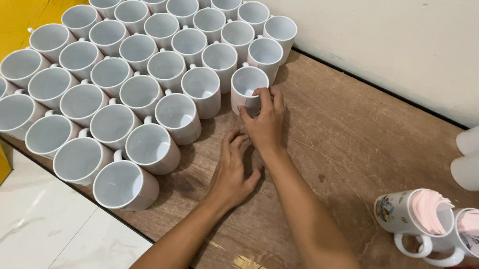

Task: The person repeatedly picks up white mugs from a large stack, applies a strip of clear tape to the side of each mug using a red tape dispenser, and places the taped mug back into the stack. The process is repeated for multiple mugs.

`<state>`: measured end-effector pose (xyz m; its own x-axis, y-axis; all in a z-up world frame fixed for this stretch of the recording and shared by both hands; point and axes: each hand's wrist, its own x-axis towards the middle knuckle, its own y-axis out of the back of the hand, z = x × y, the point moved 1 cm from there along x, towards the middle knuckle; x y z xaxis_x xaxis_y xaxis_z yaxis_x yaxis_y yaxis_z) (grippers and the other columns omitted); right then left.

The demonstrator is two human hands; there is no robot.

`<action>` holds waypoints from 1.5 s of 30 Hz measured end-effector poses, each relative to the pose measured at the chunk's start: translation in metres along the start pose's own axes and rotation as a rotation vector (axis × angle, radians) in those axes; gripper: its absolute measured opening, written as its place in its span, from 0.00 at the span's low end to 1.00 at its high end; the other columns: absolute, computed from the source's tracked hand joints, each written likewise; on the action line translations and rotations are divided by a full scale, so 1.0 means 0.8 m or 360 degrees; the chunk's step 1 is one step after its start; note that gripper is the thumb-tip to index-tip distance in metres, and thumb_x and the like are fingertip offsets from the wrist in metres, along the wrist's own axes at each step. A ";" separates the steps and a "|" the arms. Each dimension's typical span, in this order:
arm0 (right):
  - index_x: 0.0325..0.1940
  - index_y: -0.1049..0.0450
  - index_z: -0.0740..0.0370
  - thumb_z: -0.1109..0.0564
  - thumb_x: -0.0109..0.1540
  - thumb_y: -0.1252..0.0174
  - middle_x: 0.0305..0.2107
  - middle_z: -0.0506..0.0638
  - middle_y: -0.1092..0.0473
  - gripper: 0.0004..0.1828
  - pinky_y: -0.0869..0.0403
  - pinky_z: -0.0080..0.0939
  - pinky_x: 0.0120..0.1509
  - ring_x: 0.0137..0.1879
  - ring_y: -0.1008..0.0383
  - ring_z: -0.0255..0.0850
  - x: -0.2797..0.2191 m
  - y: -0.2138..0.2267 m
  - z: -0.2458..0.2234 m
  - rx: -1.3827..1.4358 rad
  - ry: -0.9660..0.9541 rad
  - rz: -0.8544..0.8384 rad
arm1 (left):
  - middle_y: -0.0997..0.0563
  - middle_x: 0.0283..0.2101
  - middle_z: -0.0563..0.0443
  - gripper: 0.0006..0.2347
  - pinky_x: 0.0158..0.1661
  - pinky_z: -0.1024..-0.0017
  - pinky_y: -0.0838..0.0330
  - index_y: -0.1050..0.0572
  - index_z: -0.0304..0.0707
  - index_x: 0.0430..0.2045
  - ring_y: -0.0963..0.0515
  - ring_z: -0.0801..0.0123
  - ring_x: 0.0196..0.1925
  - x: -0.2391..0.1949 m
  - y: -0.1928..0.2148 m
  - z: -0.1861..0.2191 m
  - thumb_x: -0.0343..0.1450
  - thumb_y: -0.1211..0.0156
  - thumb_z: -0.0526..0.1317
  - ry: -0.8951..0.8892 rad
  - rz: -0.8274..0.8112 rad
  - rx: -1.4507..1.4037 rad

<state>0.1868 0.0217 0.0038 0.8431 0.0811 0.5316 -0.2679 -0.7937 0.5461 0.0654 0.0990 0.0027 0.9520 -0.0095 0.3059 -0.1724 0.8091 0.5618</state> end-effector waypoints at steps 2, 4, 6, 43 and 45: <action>0.41 0.34 0.55 0.54 0.48 0.31 0.44 0.61 0.35 0.23 0.32 0.58 0.53 0.50 0.31 0.63 0.005 -0.006 0.004 -0.0014 0.0011 0.0003 | 0.46 0.58 0.32 0.27 0.62 0.46 0.45 0.47 0.35 0.53 0.44 0.35 0.66 0.000 -0.002 -0.001 0.62 0.39 0.35 0.0003 -0.0011 0.0012; 0.41 0.34 0.54 0.54 0.48 0.30 0.43 0.61 0.34 0.23 0.32 0.57 0.52 0.50 0.30 0.63 0.009 -0.013 0.005 -0.0030 0.0024 0.0019 | 0.45 0.57 0.32 0.27 0.62 0.46 0.44 0.46 0.35 0.52 0.43 0.35 0.65 0.001 -0.002 0.000 0.61 0.39 0.35 -0.0007 -0.0025 0.0025; 0.41 0.35 0.53 0.53 0.47 0.30 0.43 0.59 0.35 0.24 0.34 0.55 0.55 0.50 0.31 0.60 0.012 -0.020 0.008 0.0011 -0.0032 0.0034 | 0.45 0.58 0.31 0.27 0.60 0.44 0.43 0.46 0.35 0.52 0.40 0.35 0.64 0.001 0.000 0.002 0.62 0.40 0.35 0.0041 -0.0058 0.0002; 0.71 0.59 0.61 0.57 0.58 0.44 0.60 0.71 0.48 0.43 0.39 0.65 0.66 0.68 0.46 0.65 -0.108 0.145 -0.069 0.0085 -0.0454 -0.0573 | 0.44 0.60 0.34 0.33 0.59 0.54 0.43 0.49 0.35 0.58 0.40 0.44 0.65 -0.010 0.005 0.022 0.61 0.42 0.46 0.0068 -0.0321 0.0265; 0.72 0.59 0.59 0.50 0.62 0.50 0.63 0.69 0.50 0.39 0.35 0.64 0.64 0.68 0.44 0.62 -0.121 0.171 -0.082 0.0050 -0.0533 -0.0843 | 0.44 0.60 0.36 0.36 0.60 0.53 0.45 0.49 0.36 0.59 0.40 0.44 0.65 -0.010 0.003 0.020 0.59 0.41 0.49 0.0104 -0.0348 0.0180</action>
<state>0.0378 -0.0553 0.0700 0.9595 0.2789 -0.0403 0.2355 -0.7153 0.6579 0.0529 0.0914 0.0139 0.9835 -0.1358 0.1193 0.0156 0.7212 0.6925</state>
